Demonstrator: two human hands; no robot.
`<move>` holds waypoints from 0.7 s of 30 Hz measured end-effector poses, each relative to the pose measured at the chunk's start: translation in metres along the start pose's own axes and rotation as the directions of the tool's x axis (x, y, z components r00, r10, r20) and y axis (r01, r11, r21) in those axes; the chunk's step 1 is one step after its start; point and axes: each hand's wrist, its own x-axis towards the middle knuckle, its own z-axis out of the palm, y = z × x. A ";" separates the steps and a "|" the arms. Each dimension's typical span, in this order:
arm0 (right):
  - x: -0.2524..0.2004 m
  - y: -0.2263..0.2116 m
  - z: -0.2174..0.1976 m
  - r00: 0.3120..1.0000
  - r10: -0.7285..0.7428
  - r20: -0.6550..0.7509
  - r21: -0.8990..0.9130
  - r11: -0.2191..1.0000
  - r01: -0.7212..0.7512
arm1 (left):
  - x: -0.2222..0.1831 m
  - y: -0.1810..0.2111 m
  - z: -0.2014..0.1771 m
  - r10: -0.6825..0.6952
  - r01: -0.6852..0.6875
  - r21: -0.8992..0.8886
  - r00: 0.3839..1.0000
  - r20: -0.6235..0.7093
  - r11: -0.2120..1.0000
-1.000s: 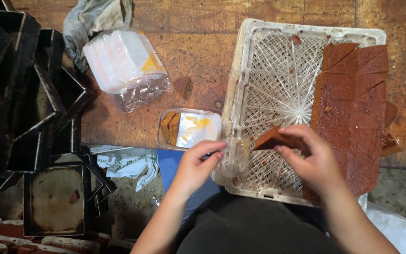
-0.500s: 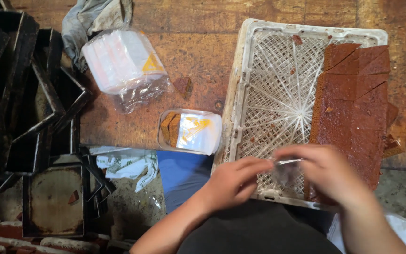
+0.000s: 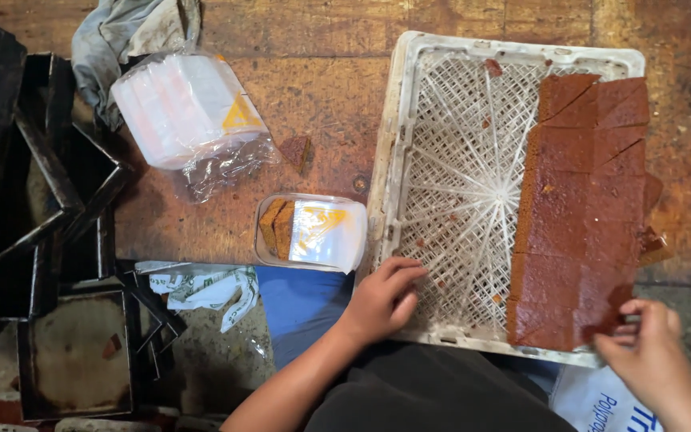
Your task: Flipping a tray of pre-cut cake pieces and then wrapping each piece individually in plastic film before placing them into a container.
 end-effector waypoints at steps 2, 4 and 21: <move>-0.011 -0.016 0.011 1.000 0.021 -0.010 0.178 0.984 -0.019 | 0.004 0.001 -0.008 -0.037 0.035 -0.037 0.997 -0.073 0.999; -0.018 -0.014 0.024 0.999 0.039 -0.019 0.354 0.935 -0.030 | 0.007 0.003 -0.013 -0.075 0.065 -0.074 0.987 -0.146 0.995; -0.038 -0.121 0.057 0.909 -0.377 0.176 0.201 0.918 0.342 | 0.006 0.029 -0.041 0.079 -0.073 0.081 0.994 -0.073 0.994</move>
